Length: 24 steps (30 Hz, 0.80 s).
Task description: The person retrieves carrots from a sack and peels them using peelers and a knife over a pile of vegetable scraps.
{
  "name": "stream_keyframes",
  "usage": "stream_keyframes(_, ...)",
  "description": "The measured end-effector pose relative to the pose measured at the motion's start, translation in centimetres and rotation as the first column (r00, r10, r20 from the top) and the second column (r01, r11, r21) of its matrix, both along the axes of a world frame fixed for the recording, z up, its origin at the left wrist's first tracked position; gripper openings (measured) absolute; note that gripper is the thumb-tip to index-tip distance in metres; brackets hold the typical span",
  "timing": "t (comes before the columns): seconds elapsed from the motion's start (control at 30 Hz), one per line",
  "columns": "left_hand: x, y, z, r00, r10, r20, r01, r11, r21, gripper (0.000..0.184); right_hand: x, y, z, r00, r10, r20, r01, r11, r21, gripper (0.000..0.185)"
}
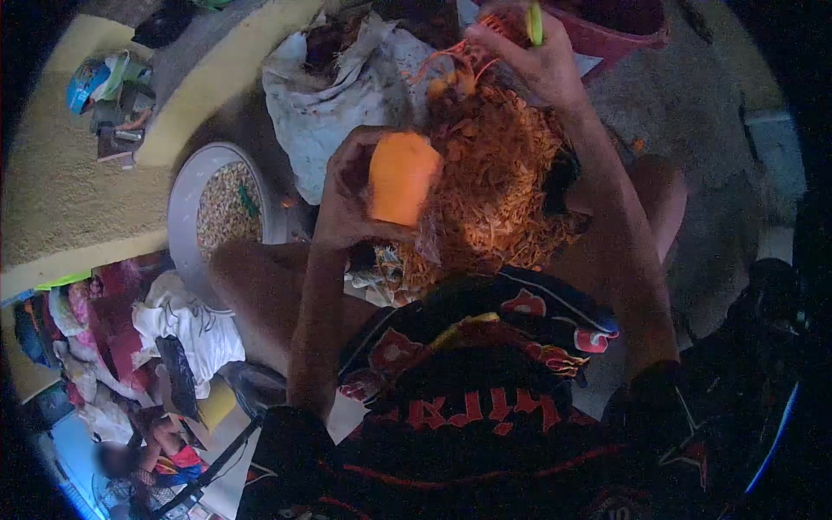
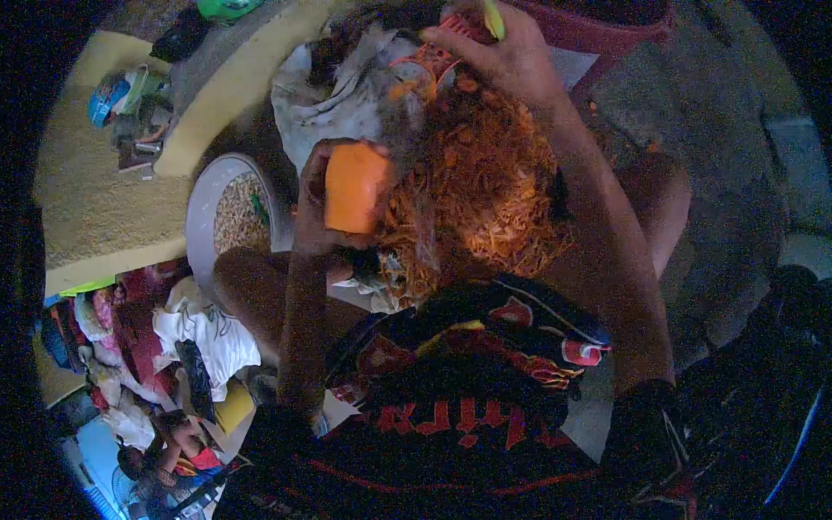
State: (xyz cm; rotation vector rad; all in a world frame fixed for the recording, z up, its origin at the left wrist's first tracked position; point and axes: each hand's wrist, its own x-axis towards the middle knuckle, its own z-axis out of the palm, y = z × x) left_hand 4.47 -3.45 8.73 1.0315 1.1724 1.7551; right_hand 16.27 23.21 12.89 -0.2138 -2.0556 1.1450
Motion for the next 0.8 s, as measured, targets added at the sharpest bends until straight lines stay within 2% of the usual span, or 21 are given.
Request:
stream_keyframes(0.03, -0.3, 0.2, 0.3, 0.984, 0.025, -0.175, -0.027, 1.0, -0.007, 0.091, 0.2, -0.1, 0.0, 1.0, -0.005, -0.001, 0.005, 1.0, 0.007, 0.024)
stream_keyframes(0.07, -0.5, 0.4, 0.4, 0.938, 0.057, -0.342, -0.064, 0.998, -0.007, 0.091, 0.5, -0.7, -0.4, 0.99, 0.144, -0.005, -0.143, 0.98, -0.138, 0.021)
stream_keyframes(0.1, -0.6, 0.5, 0.3, 0.939, 0.065, -0.337, -0.071, 0.997, -0.003, 0.091, 0.6, -2.0, 0.0, 0.956, 0.291, -0.029, -0.287, 0.915, -0.282, 0.02)
stream_keyframes(0.13, -0.8, 0.6, 0.1, 0.953, 0.047, -0.3, -0.063, 0.997, -0.043, 0.091, 0.6, -3.7, 0.5, 0.951, 0.307, -0.046, -0.31, 0.943, -0.116, 0.021)
stream_keyframes(0.17, -0.9, 0.5, -0.1, 0.964, 0.025, -0.264, -0.049, 0.995, -0.084, 0.091, 0.5, -3.6, 0.3, 0.951, 0.307, -0.046, -0.311, 0.943, -0.119, 0.021)
stream_keyframes(0.2, -1.0, 0.4, 0.3, 0.965, 0.021, -0.261, -0.046, 0.995, -0.091, 0.091, 0.5, -3.5, 0.0, 0.969, 0.248, 0.007, -0.248, 0.968, -0.038, 0.021)
stream_keyframes(0.23, -1.0, 0.0, 0.7, 0.914, -0.004, -0.405, -0.04, 0.994, -0.1, 0.091, 0.6, -3.4, -0.4, 0.981, 0.183, 0.06, -0.186, 0.982, 0.044, 0.022)
stream_keyframes(0.27, -0.7, -0.2, 1.0, 0.842, -0.027, -0.54, -0.036, 0.994, -0.105, 0.09, 0.5, -2.1, 0.0, 0.982, 0.184, 0.035, -0.181, 0.981, -0.066, 0.025)
stream_keyframes(0.3, -0.2, -0.1, 0.9, 0.843, -0.028, -0.537, -0.033, 0.994, -0.103, 0.09, 0.4, -1.1, 0.5, 0.983, 0.181, 0.038, -0.179, 0.982, -0.065, 0.025)
stream_keyframes(0.37, 0.5, 0.4, 1.0, 0.96, -0.055, -0.275, 0.051, 0.998, -0.02, 0.088, 0.5, 0.2, 1.3, 0.985, 0.171, -0.023, -0.172, 0.983, -0.068, 0.023)
stream_keyframes(0.4, 0.2, 0.5, 1.2, 0.959, -0.05, -0.278, 0.048, 0.999, -0.013, 0.088, 0.6, -0.3, 0.6, 0.983, 0.177, -0.041, -0.178, 0.983, -0.036, 0.027)
stream_keyframes(0.43, -0.2, 0.5, 1.5, 0.933, -0.042, -0.358, 0.014, 0.997, -0.079, 0.088, 0.9, -1.7, 1.1, 0.982, 0.187, -0.04, -0.188, 0.982, -0.032, 0.027)
stream_keyframes(0.5, -0.4, 0.5, 1.6, 0.899, -0.037, -0.436, -0.03, 0.989, -0.146, 0.088, 1.7, -4.4, 1.6, 0.936, 0.351, 0.003, -0.33, 0.881, -0.339, 0.027)
stream_keyframes(0.53, -0.3, 0.7, 1.4, 0.921, 0.013, -0.389, -0.072, 0.988, -0.136, 0.092, 1.4, -4.5, 1.5, 0.936, 0.351, 0.001, -0.33, 0.88, -0.342, 0.027)
stream_keyframes(0.6, -0.1, 0.7, 0.9, 0.942, 0.054, -0.33, -0.106, 0.984, -0.14, 0.096, 1.4, -4.8, 1.0, 0.952, 0.305, -0.005, -0.302, 0.943, -0.14, 0.03)
stream_keyframes(0.63, -0.2, 0.7, 0.8, 0.947, 0.036, -0.318, -0.077, 0.99, -0.115, 0.092, 1.5, -4.7, 0.8, 0.959, 0.283, -0.01, -0.283, 0.959, -0.031, 0.032)
stream_keyframes(0.67, -0.4, 0.8, 0.7, 0.951, 0.021, -0.309, -0.05, 0.995, -0.085, 0.087, 1.6, -4.4, 0.9, 0.96, 0.281, -0.01, -0.281, 0.959, -0.029, 0.032)
stream_keyframes(0.7, -0.6, 0.6, 0.7, 0.95, 0.021, -0.311, -0.05, 0.995, -0.086, 0.087, 1.7, -4.1, 1.0, 0.953, 0.284, 0.102, -0.285, 0.958, -0.006, 0.028)
stream_keyframes(0.73, -0.7, 0.4, 0.7, 0.923, 0.015, -0.385, -0.055, 0.994, -0.093, 0.088, 1.7, -3.8, 1.0, 0.936, 0.282, 0.213, -0.292, 0.956, 0.015, 0.026)
stream_keyframes(0.77, -0.7, 0.2, 0.7, 0.891, 0.009, -0.455, -0.06, 0.993, -0.099, 0.088, 1.4, -3.0, 0.8, 0.935, 0.283, 0.212, -0.292, 0.956, 0.013, 0.026)
stream_keyframes(0.8, -0.5, 0.1, 0.8, 0.891, 0.008, -0.455, -0.059, 0.993, -0.099, 0.088, 0.7, -2.4, 1.5, 0.973, 0.141, 0.182, -0.161, 0.982, 0.098, 0.028)
